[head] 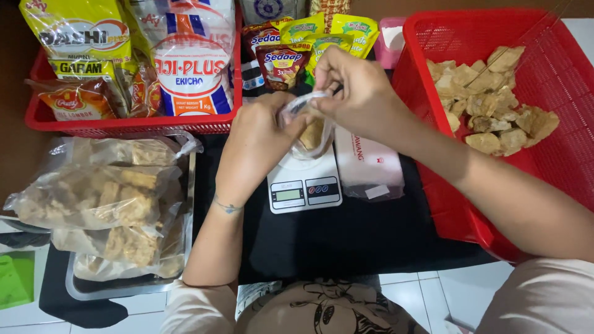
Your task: Packaging fried tofu into small plastic bags and weighing them on a digital scale
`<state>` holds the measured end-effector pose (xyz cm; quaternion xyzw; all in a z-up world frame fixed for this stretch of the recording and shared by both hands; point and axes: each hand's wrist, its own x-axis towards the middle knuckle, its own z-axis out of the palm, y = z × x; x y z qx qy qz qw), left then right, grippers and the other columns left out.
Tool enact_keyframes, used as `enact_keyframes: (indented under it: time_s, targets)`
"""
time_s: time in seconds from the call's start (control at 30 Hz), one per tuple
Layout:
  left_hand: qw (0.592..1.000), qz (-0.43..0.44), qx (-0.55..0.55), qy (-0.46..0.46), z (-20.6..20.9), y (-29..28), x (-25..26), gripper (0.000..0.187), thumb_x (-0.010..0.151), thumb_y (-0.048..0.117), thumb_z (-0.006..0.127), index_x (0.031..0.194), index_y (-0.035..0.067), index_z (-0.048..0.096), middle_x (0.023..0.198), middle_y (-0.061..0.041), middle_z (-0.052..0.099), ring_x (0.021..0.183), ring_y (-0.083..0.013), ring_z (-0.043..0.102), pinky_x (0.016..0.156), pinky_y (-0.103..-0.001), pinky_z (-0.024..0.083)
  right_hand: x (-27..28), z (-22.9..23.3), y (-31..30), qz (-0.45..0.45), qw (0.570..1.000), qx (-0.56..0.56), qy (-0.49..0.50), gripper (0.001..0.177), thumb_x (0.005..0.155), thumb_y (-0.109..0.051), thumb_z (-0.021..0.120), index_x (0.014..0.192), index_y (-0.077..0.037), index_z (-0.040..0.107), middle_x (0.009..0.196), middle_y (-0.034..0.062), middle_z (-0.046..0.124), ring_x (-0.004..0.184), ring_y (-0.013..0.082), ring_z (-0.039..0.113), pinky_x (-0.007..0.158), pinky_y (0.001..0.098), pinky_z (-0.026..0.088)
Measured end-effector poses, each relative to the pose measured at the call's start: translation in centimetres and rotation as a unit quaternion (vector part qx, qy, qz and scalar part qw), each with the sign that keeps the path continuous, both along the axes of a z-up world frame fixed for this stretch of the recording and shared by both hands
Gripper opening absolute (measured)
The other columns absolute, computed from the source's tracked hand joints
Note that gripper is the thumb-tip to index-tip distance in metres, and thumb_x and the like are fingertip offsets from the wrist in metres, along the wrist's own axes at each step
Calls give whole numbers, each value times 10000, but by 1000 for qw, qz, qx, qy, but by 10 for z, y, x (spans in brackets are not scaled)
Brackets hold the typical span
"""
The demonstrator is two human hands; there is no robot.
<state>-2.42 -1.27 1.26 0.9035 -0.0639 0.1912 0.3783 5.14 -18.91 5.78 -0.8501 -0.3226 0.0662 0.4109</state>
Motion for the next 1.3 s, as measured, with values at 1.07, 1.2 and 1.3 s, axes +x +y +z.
enact_keyframes:
  time_s: [1.07, 1.2, 1.3]
  targets:
    - [989, -141, 20, -40, 16, -4, -10, 232, 966, -58, 565, 1081, 46, 737, 1158, -121, 741, 1095, -232, 693, 946, -319, 487, 14, -47, -43, 142, 972, 63, -174, 221, 967, 8, 667, 1139, -76, 776, 1021, 103, 511, 978, 273, 594, 864, 368, 443]
    - [992, -115, 24, -51, 13, -13, -8, 354, 944, -120, 476, 1142, -11, 750, 1179, -145, 739, 1104, -258, 694, 966, -340, 501, 12, -8, -79, 72, 988, 9, -139, 158, 967, -66, 686, 1084, -122, 776, 1171, 52, 605, 979, 157, 633, 887, 272, 541]
    - [993, -105, 30, -54, 5, -9, -5, 356, 964, -154, 482, 1175, -38, 745, 1199, -161, 734, 1149, -269, 685, 1021, -353, 501, 24, 20, -124, 29, 979, -3, -202, 140, 994, -54, 735, 1119, -96, 782, 1119, 72, 622, 755, 84, 551, 660, 220, 500]
